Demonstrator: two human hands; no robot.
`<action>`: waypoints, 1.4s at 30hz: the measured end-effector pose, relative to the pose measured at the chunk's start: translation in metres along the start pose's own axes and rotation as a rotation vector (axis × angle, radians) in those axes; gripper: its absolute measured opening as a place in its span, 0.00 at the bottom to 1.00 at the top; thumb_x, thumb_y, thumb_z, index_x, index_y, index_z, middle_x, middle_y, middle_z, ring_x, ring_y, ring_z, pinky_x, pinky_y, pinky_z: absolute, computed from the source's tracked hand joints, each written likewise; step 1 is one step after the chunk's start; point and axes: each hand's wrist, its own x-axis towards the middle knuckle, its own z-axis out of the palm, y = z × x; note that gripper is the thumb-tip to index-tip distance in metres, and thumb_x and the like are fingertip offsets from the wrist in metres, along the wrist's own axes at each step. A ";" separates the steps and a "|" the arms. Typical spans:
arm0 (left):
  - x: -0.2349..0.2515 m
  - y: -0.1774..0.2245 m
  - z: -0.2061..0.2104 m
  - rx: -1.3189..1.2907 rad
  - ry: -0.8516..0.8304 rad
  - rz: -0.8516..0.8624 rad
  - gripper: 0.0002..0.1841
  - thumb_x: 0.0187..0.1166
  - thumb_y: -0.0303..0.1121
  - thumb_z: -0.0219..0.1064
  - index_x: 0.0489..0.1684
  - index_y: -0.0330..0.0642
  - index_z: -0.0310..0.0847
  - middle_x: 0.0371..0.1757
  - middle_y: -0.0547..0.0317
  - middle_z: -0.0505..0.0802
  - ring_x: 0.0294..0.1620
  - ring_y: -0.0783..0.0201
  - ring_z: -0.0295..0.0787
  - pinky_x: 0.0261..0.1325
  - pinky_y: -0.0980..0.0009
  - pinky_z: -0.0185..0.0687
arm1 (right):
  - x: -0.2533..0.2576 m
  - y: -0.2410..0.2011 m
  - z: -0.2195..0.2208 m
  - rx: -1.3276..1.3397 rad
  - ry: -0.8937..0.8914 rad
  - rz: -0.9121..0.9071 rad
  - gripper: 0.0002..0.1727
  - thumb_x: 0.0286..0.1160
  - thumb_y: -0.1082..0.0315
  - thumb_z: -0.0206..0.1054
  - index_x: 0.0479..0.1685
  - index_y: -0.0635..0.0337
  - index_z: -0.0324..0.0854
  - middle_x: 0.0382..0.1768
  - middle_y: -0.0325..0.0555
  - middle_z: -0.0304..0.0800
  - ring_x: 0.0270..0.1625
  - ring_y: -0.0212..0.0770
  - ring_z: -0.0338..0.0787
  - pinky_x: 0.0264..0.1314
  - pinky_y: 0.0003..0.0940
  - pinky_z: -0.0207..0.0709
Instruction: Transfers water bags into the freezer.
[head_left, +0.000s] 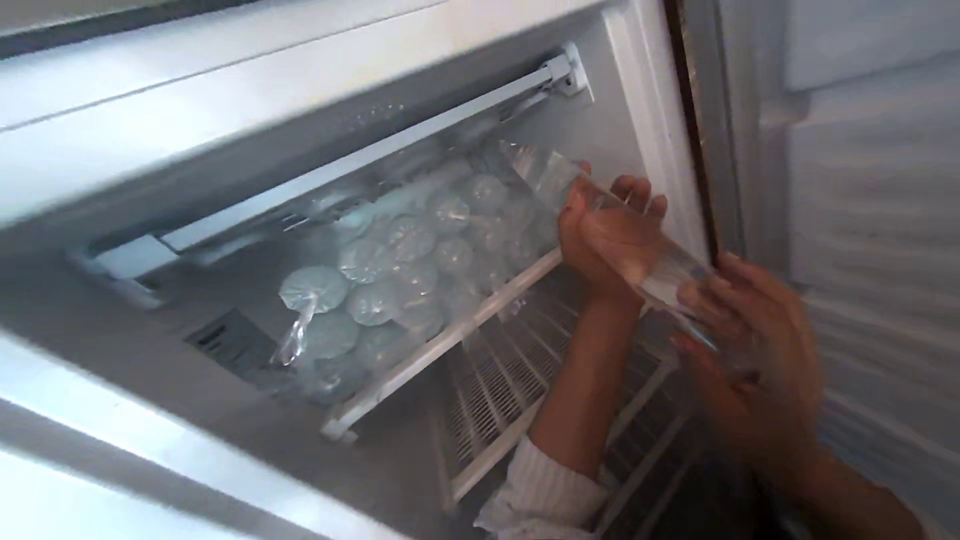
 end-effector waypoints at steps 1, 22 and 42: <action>0.008 0.003 -0.004 -0.016 -0.012 -0.007 0.24 0.89 0.51 0.33 0.63 0.58 0.76 0.47 0.65 0.93 0.47 0.65 0.94 0.52 0.66 0.91 | 0.012 0.002 0.004 -0.006 -0.007 -0.022 0.21 0.82 0.62 0.70 0.71 0.57 0.76 0.72 0.51 0.78 0.75 0.30 0.80 0.76 0.21 0.75; -0.205 0.046 -0.056 0.969 0.058 0.100 0.14 0.89 0.46 0.58 0.59 0.59 0.89 0.46 0.72 0.97 0.44 0.77 0.94 0.51 0.78 0.91 | 0.178 0.054 0.142 0.044 -0.884 0.082 0.37 0.86 0.67 0.59 0.93 0.64 0.50 0.91 0.59 0.57 0.94 0.54 0.56 0.92 0.71 0.26; -0.295 0.087 -0.129 0.469 -0.358 -0.659 0.17 0.83 0.53 0.63 0.56 0.56 0.90 0.47 0.72 0.97 0.45 0.76 0.94 0.52 0.76 0.90 | -0.028 -0.031 0.038 -0.105 -0.156 0.005 0.29 0.84 0.61 0.58 0.82 0.65 0.69 0.83 0.52 0.72 0.88 0.45 0.68 0.92 0.47 0.60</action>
